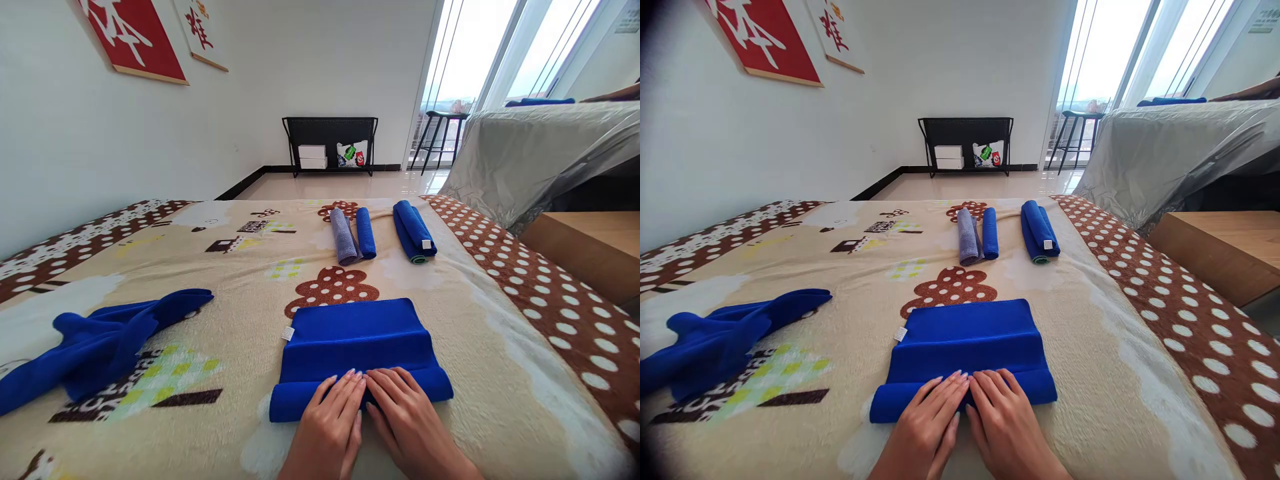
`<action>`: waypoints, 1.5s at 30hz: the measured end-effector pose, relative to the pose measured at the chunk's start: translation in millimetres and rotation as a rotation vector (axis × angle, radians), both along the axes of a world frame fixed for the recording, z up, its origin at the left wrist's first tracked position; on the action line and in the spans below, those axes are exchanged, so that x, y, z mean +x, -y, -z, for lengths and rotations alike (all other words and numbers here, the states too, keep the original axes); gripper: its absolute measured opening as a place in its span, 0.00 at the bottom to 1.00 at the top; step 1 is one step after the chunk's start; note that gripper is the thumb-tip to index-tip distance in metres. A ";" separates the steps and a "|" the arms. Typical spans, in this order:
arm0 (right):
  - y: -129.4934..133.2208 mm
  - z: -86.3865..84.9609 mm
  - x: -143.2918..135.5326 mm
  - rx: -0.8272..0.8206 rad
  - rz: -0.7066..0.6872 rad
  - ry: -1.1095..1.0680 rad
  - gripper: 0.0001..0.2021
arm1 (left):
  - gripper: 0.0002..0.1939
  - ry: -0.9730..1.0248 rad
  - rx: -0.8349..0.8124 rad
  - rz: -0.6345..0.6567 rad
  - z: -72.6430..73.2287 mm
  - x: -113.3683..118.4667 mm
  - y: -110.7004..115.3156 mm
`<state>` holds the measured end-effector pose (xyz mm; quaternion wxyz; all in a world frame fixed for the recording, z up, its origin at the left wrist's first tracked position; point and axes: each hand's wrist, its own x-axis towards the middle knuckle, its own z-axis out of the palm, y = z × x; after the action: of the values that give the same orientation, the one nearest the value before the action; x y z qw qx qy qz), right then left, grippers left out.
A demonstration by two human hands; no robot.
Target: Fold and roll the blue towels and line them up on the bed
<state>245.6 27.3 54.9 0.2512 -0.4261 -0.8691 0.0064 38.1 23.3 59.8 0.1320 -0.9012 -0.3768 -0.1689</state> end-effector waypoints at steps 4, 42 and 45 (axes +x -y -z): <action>-4.5 11.1 38.7 0.000 0.106 0.121 0.20 | 0.26 -0.027 -0.017 -0.240 18.4 -39.8 -2.9; -23.9 19.9 60.4 -0.020 0.423 0.157 0.20 | 0.19 0.103 0.107 -0.376 18.1 -50.6 -13.3; -21.6 8.7 15.8 -0.044 0.270 0.094 0.19 | 0.22 0.072 0.046 -0.197 6.0 -4.7 -14.6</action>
<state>261.4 48.8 46.2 0.1993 -0.5442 -0.8144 -0.0282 33.4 37.9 53.9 0.1551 -0.8497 -0.4642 -0.1962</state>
